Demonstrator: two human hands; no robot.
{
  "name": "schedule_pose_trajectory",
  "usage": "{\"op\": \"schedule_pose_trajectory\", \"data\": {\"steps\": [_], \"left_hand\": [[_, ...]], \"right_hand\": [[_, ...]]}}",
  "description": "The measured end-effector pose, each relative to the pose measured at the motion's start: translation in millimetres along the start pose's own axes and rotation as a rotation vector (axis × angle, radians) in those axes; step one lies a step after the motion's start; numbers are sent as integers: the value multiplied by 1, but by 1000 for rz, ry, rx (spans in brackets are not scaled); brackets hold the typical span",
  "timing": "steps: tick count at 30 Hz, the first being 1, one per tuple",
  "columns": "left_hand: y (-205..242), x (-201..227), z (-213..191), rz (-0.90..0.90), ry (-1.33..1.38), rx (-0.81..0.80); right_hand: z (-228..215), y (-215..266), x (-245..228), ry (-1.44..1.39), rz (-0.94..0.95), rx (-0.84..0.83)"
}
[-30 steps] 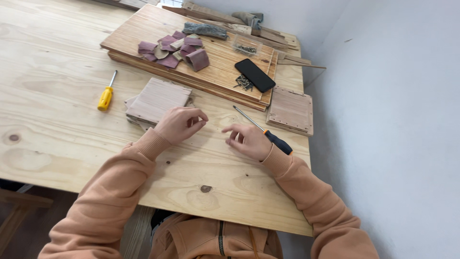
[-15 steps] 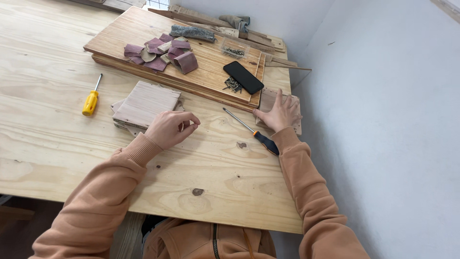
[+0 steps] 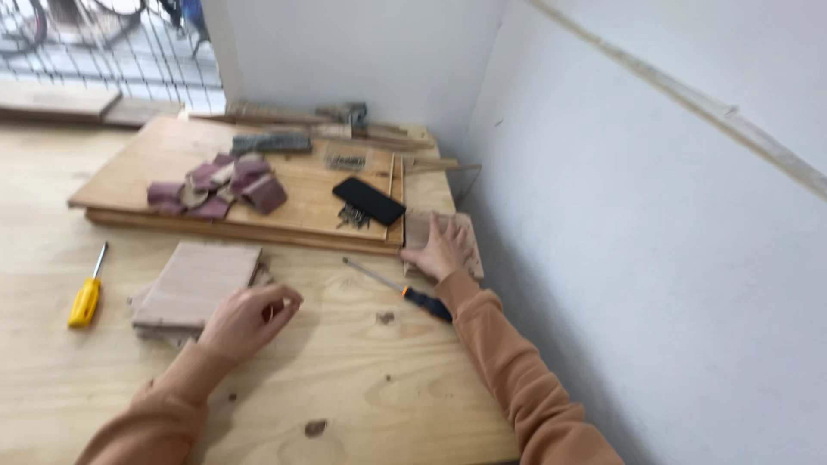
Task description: The person assembles small wooden boxes by hand using a screwdriver to drive screws into pre-drilled holes. They handle multiple wooden panels, align them, and secure them together. The person also picks up and sets down wooden pieces and tools on the workbench.
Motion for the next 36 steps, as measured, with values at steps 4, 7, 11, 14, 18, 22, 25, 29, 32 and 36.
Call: {"op": "schedule_pose_trajectory", "data": {"steps": [4,7,11,14,18,22,25,29,32,36], "left_hand": [[-2,-10,10,-52,-50,-18],[-2,-5,7,-50,-44,-26],[3,5,10,-1,-104,-44],[-5,8,5,14,-107,-31],[0,4,12,-17,-93,-52],[-5,5,9,-7,-99,-44],[-5,8,12,30,0,-9],[-1,22,-3,69,23,53],[2,27,-1,85,64,82],[1,45,18,61,276,8]], "right_hand": [[3,-6,3,6,21,4],[2,-6,1,16,30,18],[-2,13,0,121,104,-85],[-8,10,-7,116,121,-113],[-2,7,2,175,138,-90],[-5,-1,5,136,86,-52],[-8,-1,12,63,42,-37],[-27,6,10,-42,45,8],[-38,18,6,-190,-50,83],[-37,67,-54,-435,-522,177]]}}
Point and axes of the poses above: each hand's wrist, its own y-axis away from the middle knuckle, its own z-axis out of the palm, x = y × z, the point moved 9 cm from there along -y, towards the middle knuckle, and after that the axes turned 2 degrees about -z, right-handed, at the moved point
